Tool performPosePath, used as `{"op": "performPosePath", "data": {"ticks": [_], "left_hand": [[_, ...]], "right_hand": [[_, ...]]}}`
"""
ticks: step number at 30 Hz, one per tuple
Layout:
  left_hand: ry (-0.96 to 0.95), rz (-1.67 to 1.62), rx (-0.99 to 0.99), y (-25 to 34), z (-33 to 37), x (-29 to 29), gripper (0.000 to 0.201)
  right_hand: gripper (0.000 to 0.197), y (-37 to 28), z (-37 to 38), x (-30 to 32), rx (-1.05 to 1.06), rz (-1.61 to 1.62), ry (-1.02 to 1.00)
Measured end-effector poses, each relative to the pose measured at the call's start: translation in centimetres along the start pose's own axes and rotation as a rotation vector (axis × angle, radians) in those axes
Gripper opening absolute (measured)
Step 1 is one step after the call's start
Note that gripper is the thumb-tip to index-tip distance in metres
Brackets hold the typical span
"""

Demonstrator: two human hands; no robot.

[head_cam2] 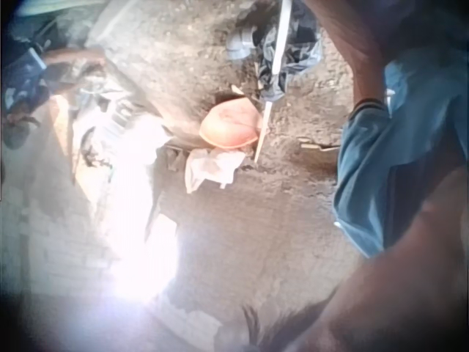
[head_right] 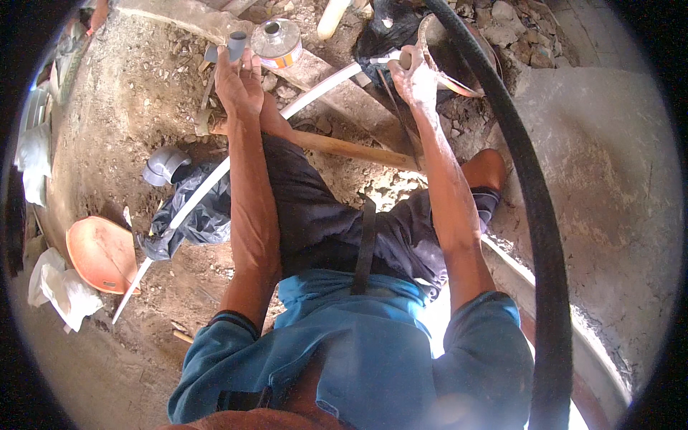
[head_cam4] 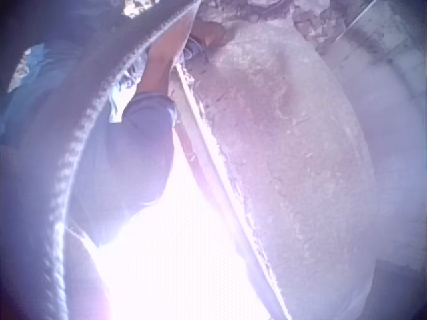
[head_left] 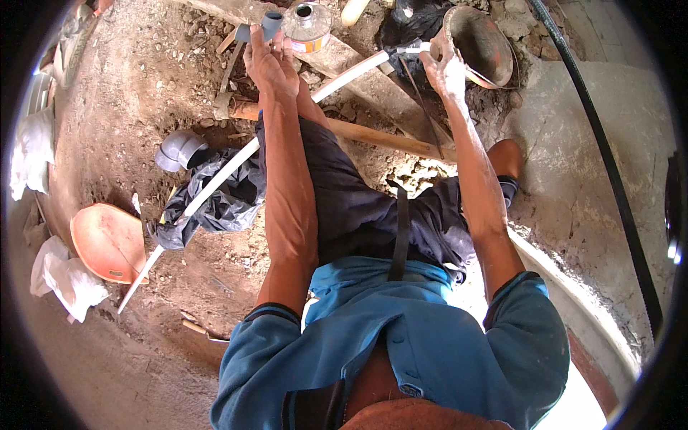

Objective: The person cuts a PVC pipe using a hacksaw blade, applies glue from a bottle to a pipe end and a fitting, and joins the pieces together.

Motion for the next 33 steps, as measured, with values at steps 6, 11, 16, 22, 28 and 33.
{"op": "performPosePath", "data": {"ticks": [6, 11, 16, 22, 28, 33], "left_hand": [[-0.072, -0.154, -0.082, 1.4, 1.7, 1.6, 0.057], [0.015, -0.137, -0.15, 1.6, 0.3, 0.6, 0.057], [-0.032, -0.099, -0.135, 2.8, 0.7, 1.3, 0.052], [-0.153, -0.172, -0.003, 0.9, 0.2, -0.6, 0.042], [-0.271, -0.123, -0.025, 1.0, -0.5, -2.1, 0.032], [-0.293, 0.085, 0.28, -2.7, -4.0, -4.1, 0.047]], "right_hand": [[0.039, -14.7, 4.3, 3.8, 0.11, 0.312, -0.049], [0.031, -22.3, 7.2, 1.2, 0.243, 0.181, -0.255], [0.034, -24.7, 7.3, -8.8, 0.622, -0.212, -0.25], [0.027, -22.7, 8.6, -12.2, 0.659, -0.126, -0.236], [0.065, -20.6, 8.6, -8.4, 0.602, 0.041, -0.225], [0.064, -17.4, 1.1, -0.4, 0.217, 0.583, -0.412]]}}
Point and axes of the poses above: each hand's wrist, its own z-axis towards the middle knuckle, its own x-axis out of the back of the hand, y = z × x, the point moved 6 cm from there along z, towards the middle knuckle, and after that the axes turned 9 degrees about -z, right-handed, at the moved point
